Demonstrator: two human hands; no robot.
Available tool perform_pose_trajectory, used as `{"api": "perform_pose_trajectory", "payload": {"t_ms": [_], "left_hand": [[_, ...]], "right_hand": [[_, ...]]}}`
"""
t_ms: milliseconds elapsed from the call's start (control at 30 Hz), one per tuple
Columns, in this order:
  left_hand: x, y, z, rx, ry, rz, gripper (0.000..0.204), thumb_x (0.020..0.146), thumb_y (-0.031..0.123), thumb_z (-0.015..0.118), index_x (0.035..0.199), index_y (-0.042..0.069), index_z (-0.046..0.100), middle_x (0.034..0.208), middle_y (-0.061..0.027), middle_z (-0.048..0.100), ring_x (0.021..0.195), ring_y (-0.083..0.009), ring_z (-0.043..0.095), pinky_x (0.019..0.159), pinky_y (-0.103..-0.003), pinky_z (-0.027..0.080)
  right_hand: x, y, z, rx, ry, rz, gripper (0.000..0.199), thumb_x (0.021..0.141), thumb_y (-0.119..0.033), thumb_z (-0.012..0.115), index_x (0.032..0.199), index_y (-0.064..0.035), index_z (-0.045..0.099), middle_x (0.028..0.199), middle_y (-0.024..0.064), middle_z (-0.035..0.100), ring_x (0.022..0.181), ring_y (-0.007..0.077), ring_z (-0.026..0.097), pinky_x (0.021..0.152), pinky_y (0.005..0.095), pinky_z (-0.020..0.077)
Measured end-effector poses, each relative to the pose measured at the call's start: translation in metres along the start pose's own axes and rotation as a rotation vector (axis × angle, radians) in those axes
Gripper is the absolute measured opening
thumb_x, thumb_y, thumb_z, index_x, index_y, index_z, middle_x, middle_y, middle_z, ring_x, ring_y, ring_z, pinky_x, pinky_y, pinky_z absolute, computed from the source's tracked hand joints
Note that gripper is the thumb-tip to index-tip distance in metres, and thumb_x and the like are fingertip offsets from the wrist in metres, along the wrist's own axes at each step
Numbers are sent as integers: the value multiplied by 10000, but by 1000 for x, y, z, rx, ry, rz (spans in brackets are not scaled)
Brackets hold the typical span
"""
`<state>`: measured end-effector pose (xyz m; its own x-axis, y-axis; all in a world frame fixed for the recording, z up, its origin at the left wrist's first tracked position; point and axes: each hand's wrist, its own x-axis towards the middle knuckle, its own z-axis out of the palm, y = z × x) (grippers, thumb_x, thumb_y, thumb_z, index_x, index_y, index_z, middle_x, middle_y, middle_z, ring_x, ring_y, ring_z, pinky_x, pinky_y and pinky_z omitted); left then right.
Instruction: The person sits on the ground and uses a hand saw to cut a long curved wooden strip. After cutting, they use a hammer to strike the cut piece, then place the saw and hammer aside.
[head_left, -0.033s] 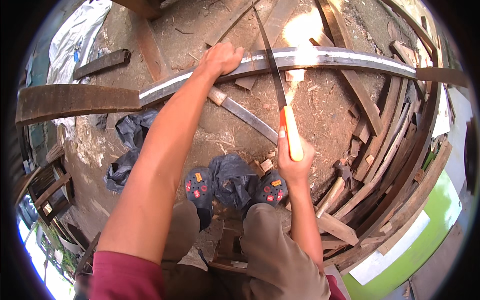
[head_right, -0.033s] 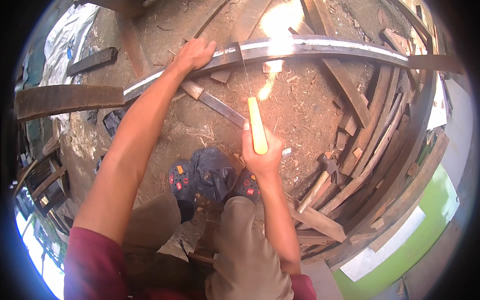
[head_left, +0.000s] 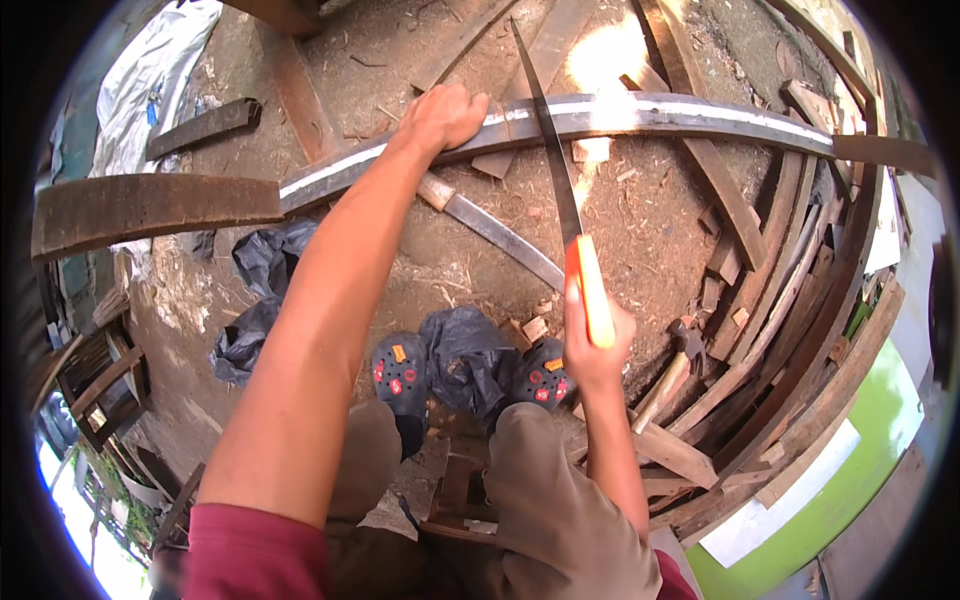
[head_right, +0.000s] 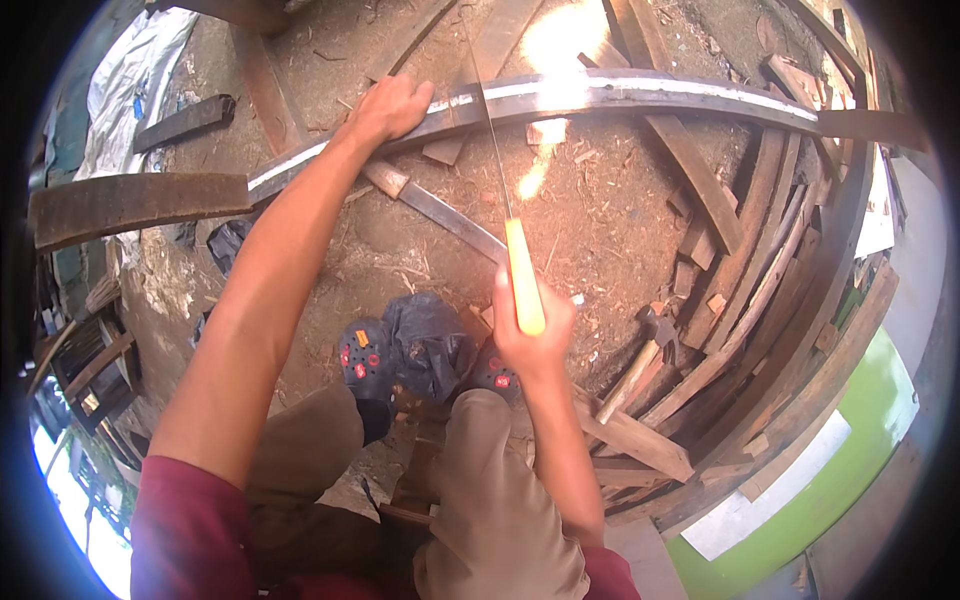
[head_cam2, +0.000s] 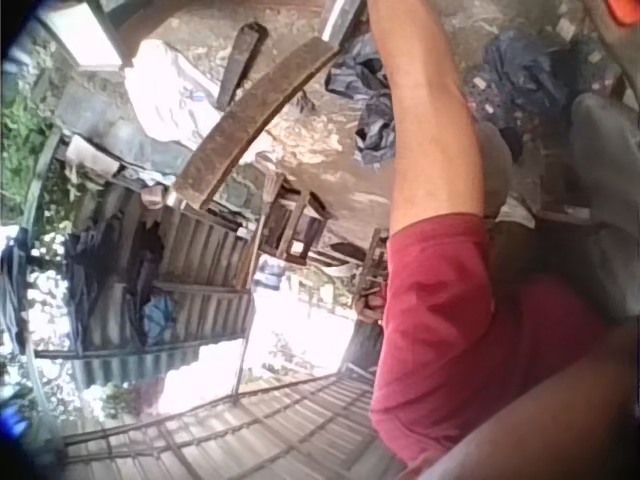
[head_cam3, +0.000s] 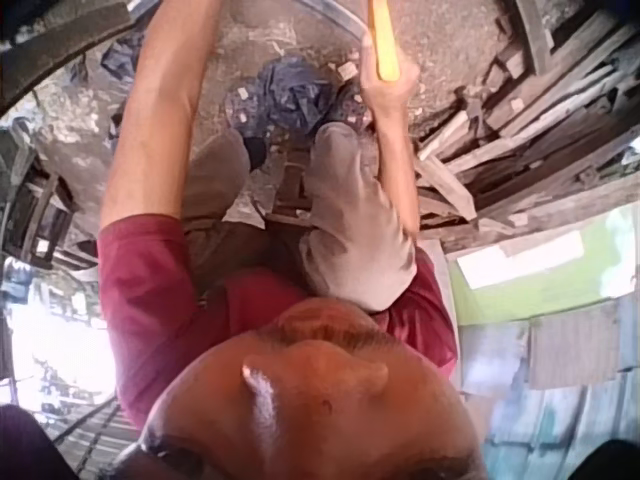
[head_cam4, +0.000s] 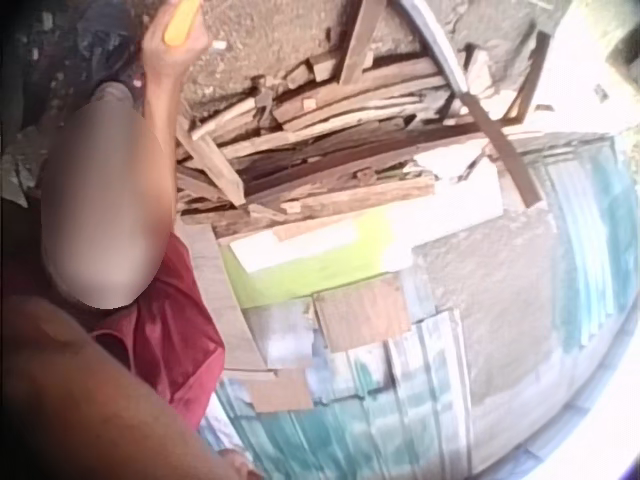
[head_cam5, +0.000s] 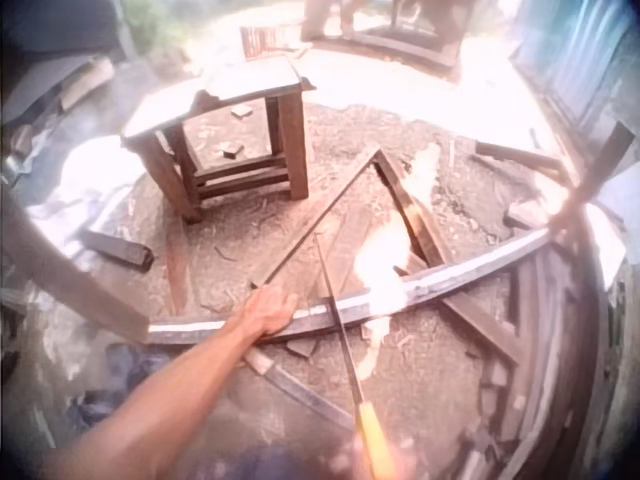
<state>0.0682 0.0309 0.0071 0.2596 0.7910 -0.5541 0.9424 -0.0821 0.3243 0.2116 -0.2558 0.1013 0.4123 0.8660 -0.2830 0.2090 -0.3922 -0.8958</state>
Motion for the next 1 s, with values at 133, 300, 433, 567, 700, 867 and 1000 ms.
{"api": "perform_pose_trajectory", "payload": {"t_ms": [133,300,433,567,700,867,1000], "left_hand": [[9,10,3,-37,53,83,565,935,403,433,938,-101,689,1023,-341,679,1007,-468,667,950,-535,482],[11,8,-2,0,51,65,549,936,406,433,956,-70,706,1080,-304,690,1049,-423,671,966,-520,491],[4,-2,-9,-59,-74,6,543,943,409,428,909,-55,708,1044,-265,711,1011,-380,685,957,-517,501],[17,18,-10,-16,-1,46,534,938,403,439,945,-54,716,1069,-275,705,1037,-394,679,974,-511,496],[11,9,1,2,26,35,547,927,405,453,1054,-60,713,1164,-297,675,1117,-422,651,1010,-503,479],[11,2,-5,-23,-40,14,558,921,415,458,1080,-56,714,1184,-299,669,1141,-426,639,1024,-498,472],[5,3,4,-43,84,110,559,918,397,443,935,-100,699,992,-370,668,981,-484,671,914,-534,497]], "right_hand": [[-96,26,-48,-56,45,-206,156,939,-19,602,924,107,692,594,64,579,527,91,552,504,262,445],[37,5,10,67,72,25,228,948,-70,663,747,23,611,558,19,500,512,65,455,463,273,363],[-8,4,-3,17,-2,15,160,933,-66,661,836,60,672,595,58,582,547,106,576,505,279,436],[-103,20,-61,-102,-10,-149,188,889,-11,610,974,138,685,698,133,675,633,195,689,598,294,519],[10,3,-13,26,51,-5,150,928,-54,655,820,51,657,560,20,541,513,65,504,464,282,388],[-1,-4,-5,-6,-11,-76,125,895,-30,705,796,23,650,540,50,530,456,94,491,436,289,376],[-72,-15,-35,-76,27,-243,85,876,9,639,837,82,659,621,94,619,483,174,591,498,277,466]]}}
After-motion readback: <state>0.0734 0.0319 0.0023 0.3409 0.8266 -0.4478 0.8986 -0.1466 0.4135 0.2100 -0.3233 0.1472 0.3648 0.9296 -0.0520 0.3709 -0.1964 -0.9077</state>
